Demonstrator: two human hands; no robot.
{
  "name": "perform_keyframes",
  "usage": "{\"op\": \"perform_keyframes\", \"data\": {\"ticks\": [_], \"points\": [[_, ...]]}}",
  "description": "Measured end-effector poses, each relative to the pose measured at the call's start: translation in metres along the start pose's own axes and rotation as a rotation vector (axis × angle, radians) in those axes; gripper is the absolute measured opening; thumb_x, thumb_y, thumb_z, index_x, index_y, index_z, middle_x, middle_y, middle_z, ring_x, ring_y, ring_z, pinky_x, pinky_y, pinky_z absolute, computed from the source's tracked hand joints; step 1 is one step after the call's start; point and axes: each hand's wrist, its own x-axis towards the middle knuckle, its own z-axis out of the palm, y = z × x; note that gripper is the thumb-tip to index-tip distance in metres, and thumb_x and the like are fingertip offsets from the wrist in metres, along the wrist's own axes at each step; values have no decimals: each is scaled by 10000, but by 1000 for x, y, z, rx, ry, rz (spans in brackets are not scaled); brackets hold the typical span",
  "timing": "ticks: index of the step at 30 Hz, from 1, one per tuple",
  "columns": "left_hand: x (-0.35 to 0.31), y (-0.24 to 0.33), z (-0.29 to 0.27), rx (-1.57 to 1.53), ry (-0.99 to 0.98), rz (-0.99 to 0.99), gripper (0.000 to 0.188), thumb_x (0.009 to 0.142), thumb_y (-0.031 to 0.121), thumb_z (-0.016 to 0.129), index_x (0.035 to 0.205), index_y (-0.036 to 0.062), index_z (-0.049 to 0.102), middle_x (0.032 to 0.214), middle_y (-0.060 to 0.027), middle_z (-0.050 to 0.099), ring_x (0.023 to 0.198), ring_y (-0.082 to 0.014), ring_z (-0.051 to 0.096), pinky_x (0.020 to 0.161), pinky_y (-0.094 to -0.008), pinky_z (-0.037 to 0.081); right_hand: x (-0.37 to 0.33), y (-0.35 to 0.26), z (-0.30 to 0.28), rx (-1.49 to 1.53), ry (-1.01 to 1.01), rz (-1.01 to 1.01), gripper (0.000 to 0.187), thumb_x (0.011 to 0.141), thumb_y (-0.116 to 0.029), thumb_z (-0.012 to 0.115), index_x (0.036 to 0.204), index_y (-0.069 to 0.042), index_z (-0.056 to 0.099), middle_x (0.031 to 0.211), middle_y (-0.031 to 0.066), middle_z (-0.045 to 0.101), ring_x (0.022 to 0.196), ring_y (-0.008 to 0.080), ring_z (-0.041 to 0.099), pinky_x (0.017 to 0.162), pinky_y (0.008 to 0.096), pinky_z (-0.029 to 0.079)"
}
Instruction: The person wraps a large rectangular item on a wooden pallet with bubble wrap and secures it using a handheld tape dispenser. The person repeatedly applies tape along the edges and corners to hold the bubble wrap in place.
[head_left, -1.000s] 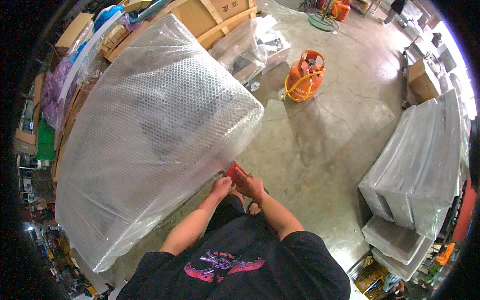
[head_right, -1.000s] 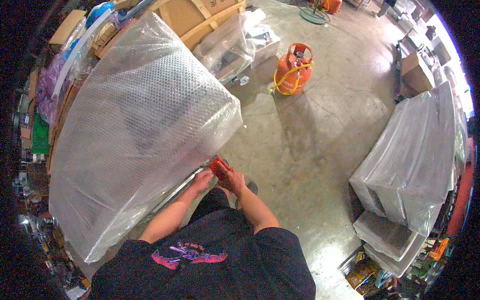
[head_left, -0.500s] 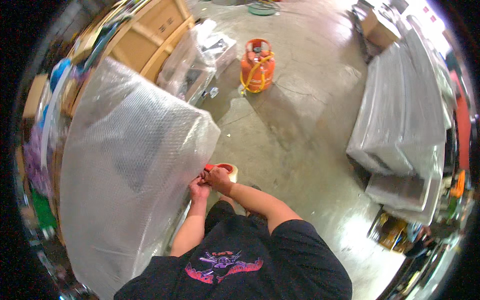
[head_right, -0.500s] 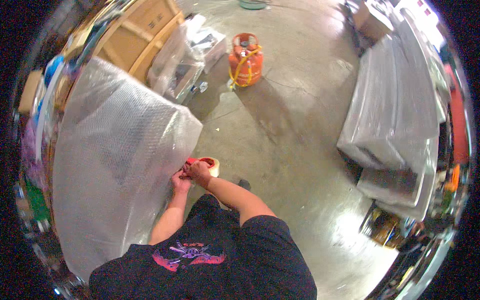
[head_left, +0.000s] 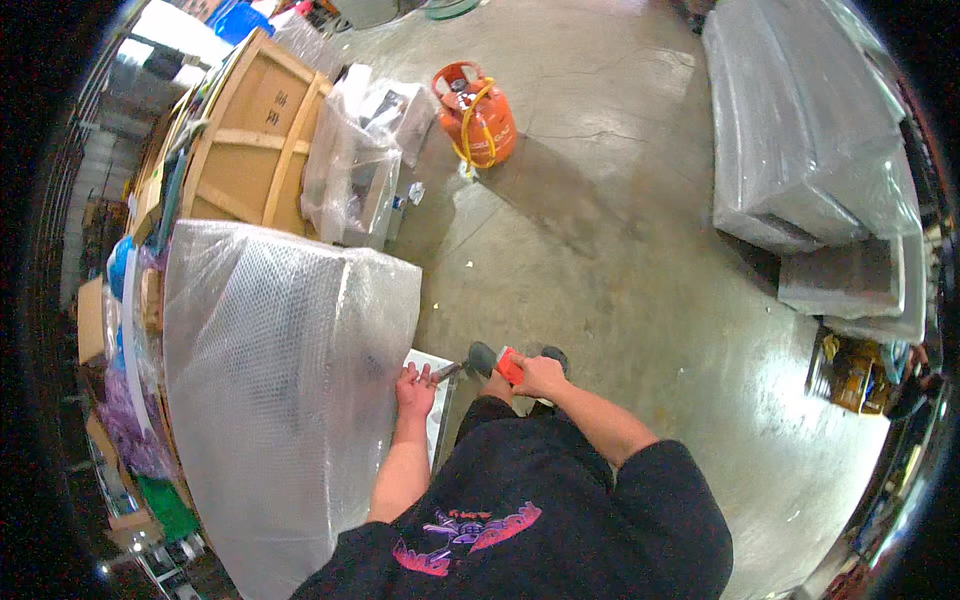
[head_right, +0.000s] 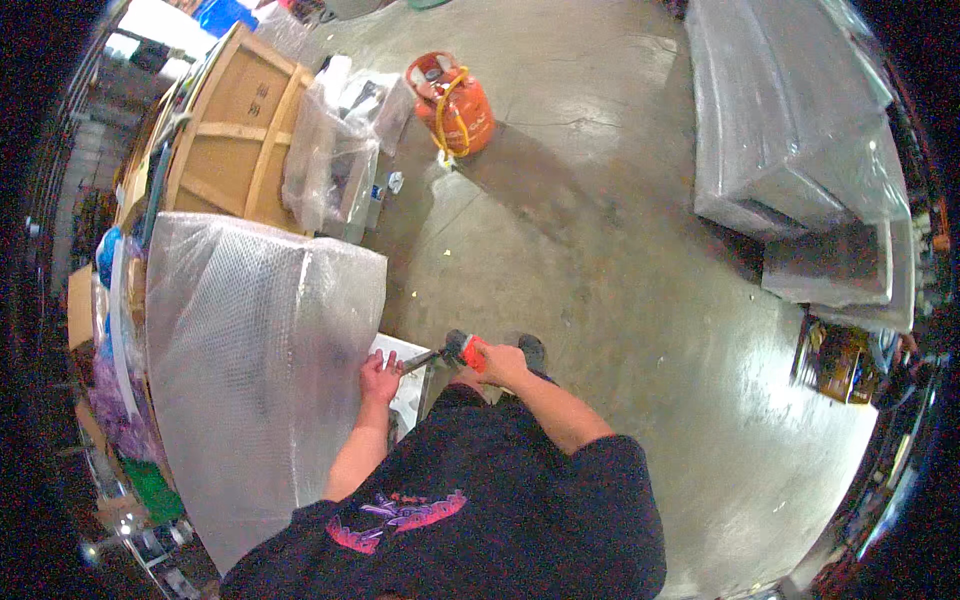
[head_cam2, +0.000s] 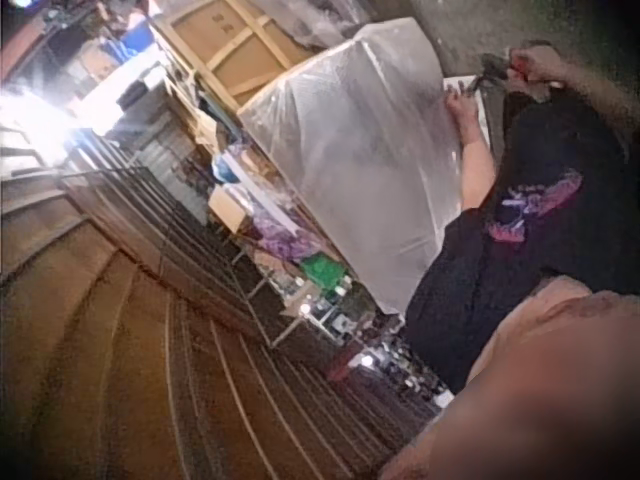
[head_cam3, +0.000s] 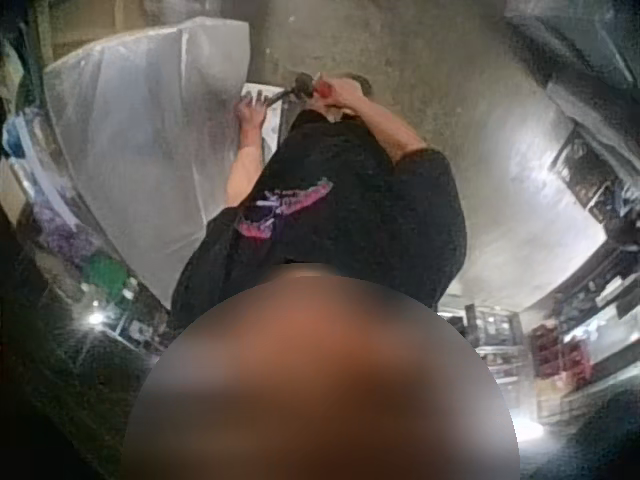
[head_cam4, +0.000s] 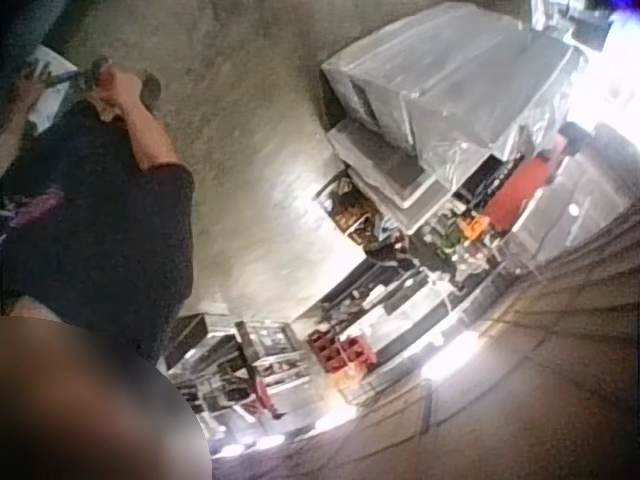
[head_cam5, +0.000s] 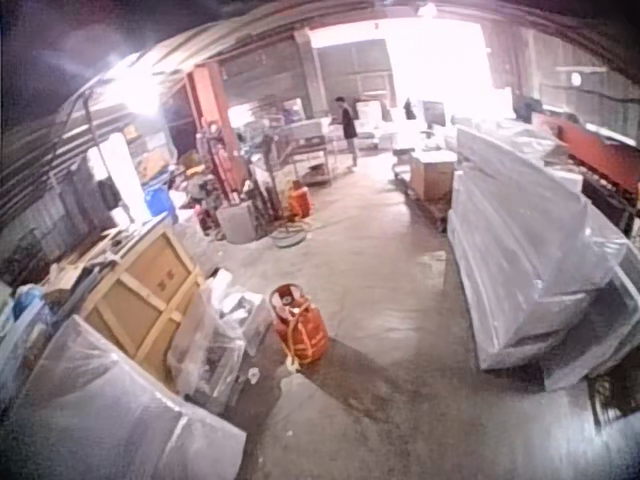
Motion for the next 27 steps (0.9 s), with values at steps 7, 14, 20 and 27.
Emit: {"op": "perform_keyframes", "data": {"ticks": [7,14,20,27], "points": [[-21,-16,32,848,-221,-255,689,984,598,445,1456,97,422,1343,-76,545,1124,-245,566,856,-411,454,-51,-23,-14,346,320,-231,863,689,-462,765,1479,-293,460,909,175,678,859,366,681,772,454,547],[-59,9,103,1183,-376,-279,600,943,596,569,1240,77,619,1134,-73,677,907,-199,646,788,-372,486,-44,-31,-14,519,397,-374,865,669,-427,777,1471,-333,466,850,149,635,810,370,644,801,468,543],[-40,26,128,988,-378,-303,356,972,409,626,1064,65,641,943,-26,648,819,-182,627,772,-368,521,-37,-35,-16,545,488,-322,872,661,-442,784,1469,-337,475,859,108,644,737,347,615,714,472,504],[-14,34,171,1390,-295,-24,166,922,251,689,958,90,709,866,-29,691,742,-188,656,728,-387,554,-19,-40,-30,667,416,-252,878,689,-418,783,1495,-291,458,973,155,684,811,331,687,785,398,536]]}}
